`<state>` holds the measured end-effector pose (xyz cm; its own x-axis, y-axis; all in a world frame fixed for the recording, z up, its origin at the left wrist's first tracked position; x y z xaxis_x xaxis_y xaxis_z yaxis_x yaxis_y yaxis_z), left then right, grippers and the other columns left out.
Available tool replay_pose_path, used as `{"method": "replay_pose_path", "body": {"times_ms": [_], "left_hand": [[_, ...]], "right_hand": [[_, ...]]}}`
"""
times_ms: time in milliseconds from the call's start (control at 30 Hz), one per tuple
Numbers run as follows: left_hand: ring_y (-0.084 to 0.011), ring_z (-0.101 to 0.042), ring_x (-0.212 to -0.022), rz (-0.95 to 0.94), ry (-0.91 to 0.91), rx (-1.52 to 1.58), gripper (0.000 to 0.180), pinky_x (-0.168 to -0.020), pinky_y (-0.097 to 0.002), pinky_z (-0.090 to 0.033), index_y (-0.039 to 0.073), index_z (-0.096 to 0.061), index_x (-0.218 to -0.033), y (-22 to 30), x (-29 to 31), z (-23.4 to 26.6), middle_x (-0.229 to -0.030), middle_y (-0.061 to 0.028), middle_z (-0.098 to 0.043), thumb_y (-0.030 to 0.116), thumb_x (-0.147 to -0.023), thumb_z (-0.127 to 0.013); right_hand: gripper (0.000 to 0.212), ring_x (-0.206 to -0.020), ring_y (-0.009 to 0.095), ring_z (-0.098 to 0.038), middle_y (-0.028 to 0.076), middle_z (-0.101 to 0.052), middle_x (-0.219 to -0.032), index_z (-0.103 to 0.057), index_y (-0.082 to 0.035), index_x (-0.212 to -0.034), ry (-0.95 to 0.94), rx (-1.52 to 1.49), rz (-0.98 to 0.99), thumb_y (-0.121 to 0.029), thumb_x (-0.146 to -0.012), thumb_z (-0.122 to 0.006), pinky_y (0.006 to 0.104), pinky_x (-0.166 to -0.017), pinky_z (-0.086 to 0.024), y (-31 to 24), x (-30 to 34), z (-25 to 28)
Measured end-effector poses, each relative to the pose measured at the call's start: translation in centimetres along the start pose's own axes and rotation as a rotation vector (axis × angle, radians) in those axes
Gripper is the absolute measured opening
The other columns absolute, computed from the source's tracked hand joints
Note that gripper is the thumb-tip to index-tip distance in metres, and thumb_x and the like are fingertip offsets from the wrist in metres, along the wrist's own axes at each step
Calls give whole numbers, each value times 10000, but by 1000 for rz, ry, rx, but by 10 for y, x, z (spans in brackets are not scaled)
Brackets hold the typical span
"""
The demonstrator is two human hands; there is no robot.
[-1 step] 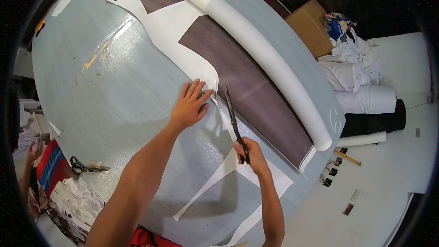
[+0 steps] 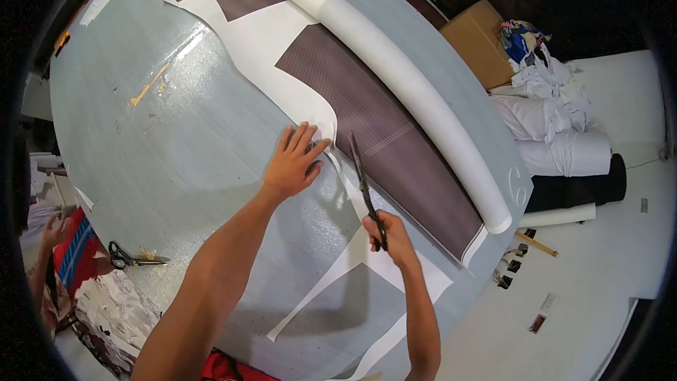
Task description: Cutting out printed patterns from a large vinyl sheet using scissors.
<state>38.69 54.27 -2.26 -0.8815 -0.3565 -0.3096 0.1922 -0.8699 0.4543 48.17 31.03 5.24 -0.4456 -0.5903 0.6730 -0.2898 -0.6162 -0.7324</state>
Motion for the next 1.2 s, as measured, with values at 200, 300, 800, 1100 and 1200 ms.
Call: {"method": "replay_pose_path", "body": {"times_ms": [200, 300, 800, 1100, 1200], "left_hand": [[-325, -273, -1384, 19, -45, -15, 504, -1136, -521, -171, 156, -471, -1349, -2, 4, 2, -1430, -147, -381, 267, -869, -577], [-323, -277, -1382, 36, -47, -15, 505, -1138, -518, -167, 142, -470, -1349, -2, 2, -3, -1427, -150, -386, 282, -874, -571], [-313, -266, -1388, 51, -69, -22, 499, -1147, -506, -155, 136, -470, -1347, -2, 1, -4, -1432, -145, -379, 311, -886, -547], [-313, -280, -1380, 51, -60, -25, 499, -1143, -508, -167, 137, -474, -1339, -3, 3, -1, -1427, -145, -380, 303, -877, -556], [-316, -293, -1372, 47, -44, -19, 497, -1139, -509, -177, 128, -480, -1333, -4, 2, -1, -1412, -148, -395, 299, -873, -560]], "right_hand": [[406, -486, 68, -476, -17, -477, -578, -500, -74, -685, 6, 142, 73, -374, -831, -731, 224, -443, -399, -2, -39, 29], [381, -482, 64, -450, -28, -457, -575, -501, -78, -695, -37, 272, 58, -349, -831, -733, 228, -439, -388, 2, -52, 36], [412, -428, 66, -440, -13, -464, -518, -484, -86, -643, 5, 52, 58, -359, -854, -709, 242, -405, -365, 7, -71, -13], [487, -387, 76, -436, -4, -462, -488, -465, -85, -583, 29, 233, 48, -410, -804, -753, 241, -382, -346, -25, -65, -7], [492, -382, 73, -432, -2, -467, -485, -475, -82, -586, 42, 259, 57, -425, -785, -767, 241, -373, -339, -25, -69, -3]]}}
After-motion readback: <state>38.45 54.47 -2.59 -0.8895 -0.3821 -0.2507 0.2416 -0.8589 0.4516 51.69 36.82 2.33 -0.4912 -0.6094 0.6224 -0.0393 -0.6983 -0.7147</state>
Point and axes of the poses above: each hand's wrist, its own x-axis away from the middle knuckle, its own z-axis out of the back of the hand, y = z × x, the point moved 3 cm from there along -x, towards the middle knuckle
